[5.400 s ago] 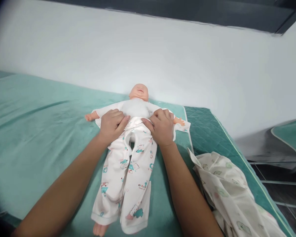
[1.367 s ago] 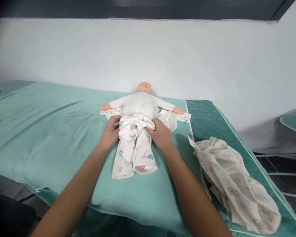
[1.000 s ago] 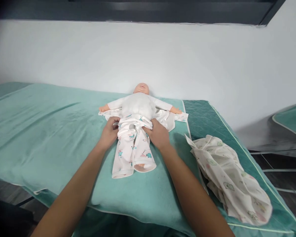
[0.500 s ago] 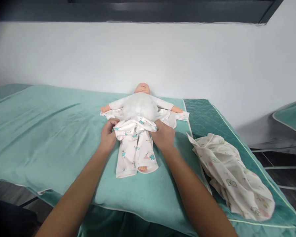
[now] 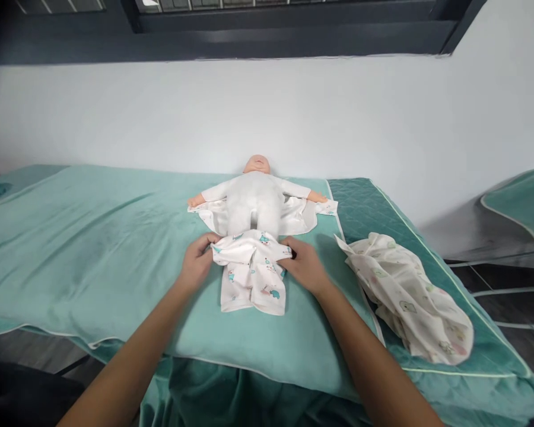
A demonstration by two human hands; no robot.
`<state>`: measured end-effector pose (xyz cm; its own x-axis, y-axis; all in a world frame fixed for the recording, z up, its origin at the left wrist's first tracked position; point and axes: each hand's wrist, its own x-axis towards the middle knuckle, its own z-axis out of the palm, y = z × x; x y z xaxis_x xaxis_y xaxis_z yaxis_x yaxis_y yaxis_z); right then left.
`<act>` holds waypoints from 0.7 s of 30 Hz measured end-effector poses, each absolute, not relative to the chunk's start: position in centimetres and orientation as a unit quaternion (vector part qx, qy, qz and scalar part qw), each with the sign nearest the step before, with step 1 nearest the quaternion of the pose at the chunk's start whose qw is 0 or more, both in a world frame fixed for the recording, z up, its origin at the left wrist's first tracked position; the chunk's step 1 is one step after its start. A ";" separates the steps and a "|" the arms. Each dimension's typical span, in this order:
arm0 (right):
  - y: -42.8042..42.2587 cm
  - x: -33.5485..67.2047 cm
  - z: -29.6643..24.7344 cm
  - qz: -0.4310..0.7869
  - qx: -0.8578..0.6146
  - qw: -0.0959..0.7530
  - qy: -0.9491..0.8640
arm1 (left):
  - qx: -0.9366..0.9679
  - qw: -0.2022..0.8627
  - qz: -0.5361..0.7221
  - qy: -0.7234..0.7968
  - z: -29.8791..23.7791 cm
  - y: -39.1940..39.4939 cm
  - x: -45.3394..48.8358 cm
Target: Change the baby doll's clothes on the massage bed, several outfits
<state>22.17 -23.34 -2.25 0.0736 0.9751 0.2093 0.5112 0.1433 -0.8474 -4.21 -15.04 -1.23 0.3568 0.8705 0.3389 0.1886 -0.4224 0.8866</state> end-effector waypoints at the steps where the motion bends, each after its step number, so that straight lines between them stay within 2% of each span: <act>1: -24.0 22.2 -2.0 0.294 -0.589 0.419 -0.626 | 0.728 0.404 0.409 0.375 -1.0 -15.5 -4.6; 6: -27.3 21.8 0.4 0.384 -0.540 0.333 -0.671 | 0.801 0.407 0.268 0.346 1.5 -18.8 -6.7; 10: -28.6 20.1 1.8 0.307 -0.581 0.294 -0.694 | 0.860 0.354 0.189 0.316 1.8 -20.7 -7.0; 16: -28.4 18.8 2.9 0.260 -0.628 0.221 -0.700 | 0.891 0.238 0.200 0.330 1.1 -21.9 -5.1; 19: -28.8 19.4 4.2 0.282 -0.636 0.194 -0.691 | 0.881 0.273 0.173 0.345 2.6 -22.8 -5.2; 21: -29.3 19.8 5.8 0.321 -0.618 0.175 -0.696 | 0.858 0.336 0.160 0.355 4.3 -23.3 -5.9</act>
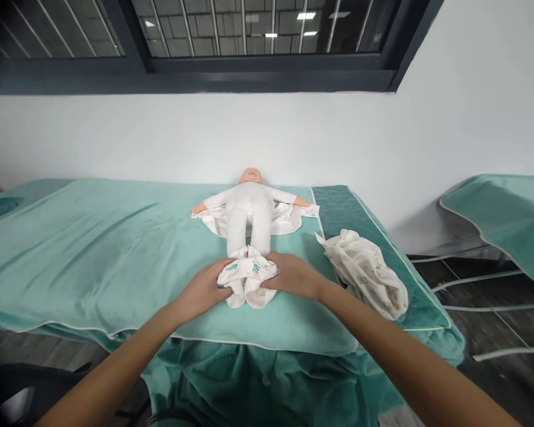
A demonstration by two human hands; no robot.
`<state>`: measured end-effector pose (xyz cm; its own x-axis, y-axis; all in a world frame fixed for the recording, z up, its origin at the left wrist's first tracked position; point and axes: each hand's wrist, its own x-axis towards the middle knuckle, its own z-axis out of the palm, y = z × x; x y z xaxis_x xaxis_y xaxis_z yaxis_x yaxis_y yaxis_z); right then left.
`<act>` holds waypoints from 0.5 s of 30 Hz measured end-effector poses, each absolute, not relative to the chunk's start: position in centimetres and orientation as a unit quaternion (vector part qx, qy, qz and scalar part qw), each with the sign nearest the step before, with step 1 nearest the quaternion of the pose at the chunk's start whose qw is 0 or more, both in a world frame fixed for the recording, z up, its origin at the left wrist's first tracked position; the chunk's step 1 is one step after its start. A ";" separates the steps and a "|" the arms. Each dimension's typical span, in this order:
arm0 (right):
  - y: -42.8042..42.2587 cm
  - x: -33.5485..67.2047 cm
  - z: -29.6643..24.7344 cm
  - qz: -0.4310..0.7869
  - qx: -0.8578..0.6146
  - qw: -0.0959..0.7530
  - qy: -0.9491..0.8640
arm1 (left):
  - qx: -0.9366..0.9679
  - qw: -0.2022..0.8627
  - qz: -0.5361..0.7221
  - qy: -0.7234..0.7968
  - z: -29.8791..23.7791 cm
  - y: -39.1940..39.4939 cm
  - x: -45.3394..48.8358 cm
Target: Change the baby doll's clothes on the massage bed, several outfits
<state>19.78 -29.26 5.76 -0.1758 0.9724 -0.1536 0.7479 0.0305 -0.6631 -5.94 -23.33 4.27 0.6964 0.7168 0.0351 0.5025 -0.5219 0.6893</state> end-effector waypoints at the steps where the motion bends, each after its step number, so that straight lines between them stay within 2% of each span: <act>1: -29.5 19.9 6.8 0.347 -0.600 0.165 -0.702 | 0.843 0.374 0.154 0.355 5.2 -23.5 -6.4; 4: -30.4 20.2 10.6 0.425 -0.541 0.139 -0.712 | 0.820 0.463 0.099 0.322 8.9 -24.0 -7.9; 7: -31.8 20.2 14.9 0.465 -0.480 0.134 -0.732 | 0.824 0.495 0.016 0.274 13.4 -24.9 -8.9; 10: -33.3 20.0 19.0 0.470 -0.449 0.142 -0.747 | 0.825 0.515 -0.015 0.232 18.2 -26.1 -9.2; 12: -34.1 19.8 21.6 0.464 -0.468 0.151 -0.737 | 0.836 0.501 -0.005 0.223 21.2 -27.0 -9.2; 15: -34.7 19.2 25.1 0.451 -0.474 0.136 -0.744 | 0.876 0.418 0.056 0.236 25.8 -28.3 -8.8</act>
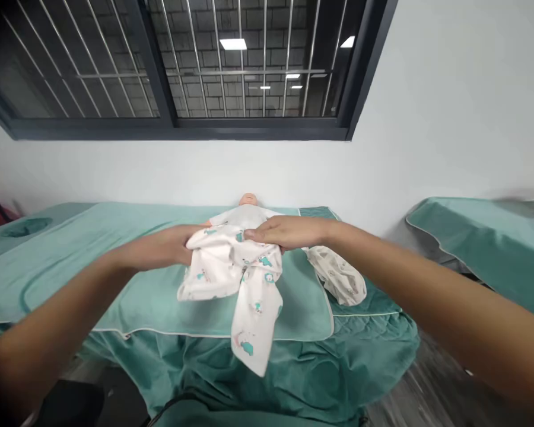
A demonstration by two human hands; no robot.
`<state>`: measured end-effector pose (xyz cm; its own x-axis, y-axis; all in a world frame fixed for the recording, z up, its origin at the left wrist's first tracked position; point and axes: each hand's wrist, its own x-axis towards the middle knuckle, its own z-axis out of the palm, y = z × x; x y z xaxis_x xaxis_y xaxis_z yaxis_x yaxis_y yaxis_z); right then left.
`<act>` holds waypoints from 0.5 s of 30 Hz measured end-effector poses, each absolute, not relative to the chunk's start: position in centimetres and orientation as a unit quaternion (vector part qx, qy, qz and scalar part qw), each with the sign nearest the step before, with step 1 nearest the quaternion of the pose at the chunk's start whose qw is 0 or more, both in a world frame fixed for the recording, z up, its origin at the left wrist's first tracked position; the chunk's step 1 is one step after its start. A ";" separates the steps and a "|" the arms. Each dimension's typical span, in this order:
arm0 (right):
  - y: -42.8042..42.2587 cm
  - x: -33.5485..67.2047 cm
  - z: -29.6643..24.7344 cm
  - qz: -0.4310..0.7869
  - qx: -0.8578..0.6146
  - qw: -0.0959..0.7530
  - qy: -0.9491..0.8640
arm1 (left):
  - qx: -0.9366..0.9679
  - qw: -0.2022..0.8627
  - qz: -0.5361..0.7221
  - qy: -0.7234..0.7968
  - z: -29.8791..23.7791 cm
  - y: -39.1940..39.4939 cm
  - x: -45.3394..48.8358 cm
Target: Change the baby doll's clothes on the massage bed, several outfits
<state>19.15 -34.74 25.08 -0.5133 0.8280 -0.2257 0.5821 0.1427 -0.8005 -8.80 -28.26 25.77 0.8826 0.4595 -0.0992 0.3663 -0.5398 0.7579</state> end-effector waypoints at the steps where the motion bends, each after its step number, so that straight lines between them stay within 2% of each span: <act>1: -34.8 18.9 26.2 0.452 -0.460 0.123 -0.754 | 0.888 0.379 0.080 0.246 27.3 -28.6 -8.7; 5: -35.3 17.7 30.6 0.413 -0.414 0.076 -0.808 | 0.925 0.229 0.108 0.284 32.8 -29.8 -8.9; 8: -36.1 17.0 33.6 0.323 -0.433 0.051 -0.840 | 0.930 0.183 0.108 0.300 35.2 -29.6 -10.2; 12: -37.1 16.2 36.8 0.171 -0.480 0.113 -0.853 | 0.876 0.212 0.316 0.296 36.6 -28.8 -12.4; 15: -37.8 15.7 38.4 0.120 -0.497 0.187 -0.839 | 0.802 0.214 0.495 0.256 38.5 -28.3 -13.4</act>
<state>15.70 -37.80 38.40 -0.4360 0.8786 0.1949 0.7886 0.4774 -0.3877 -13.37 -28.32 38.52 0.3786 0.6223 0.6852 0.1993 -0.7777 0.5962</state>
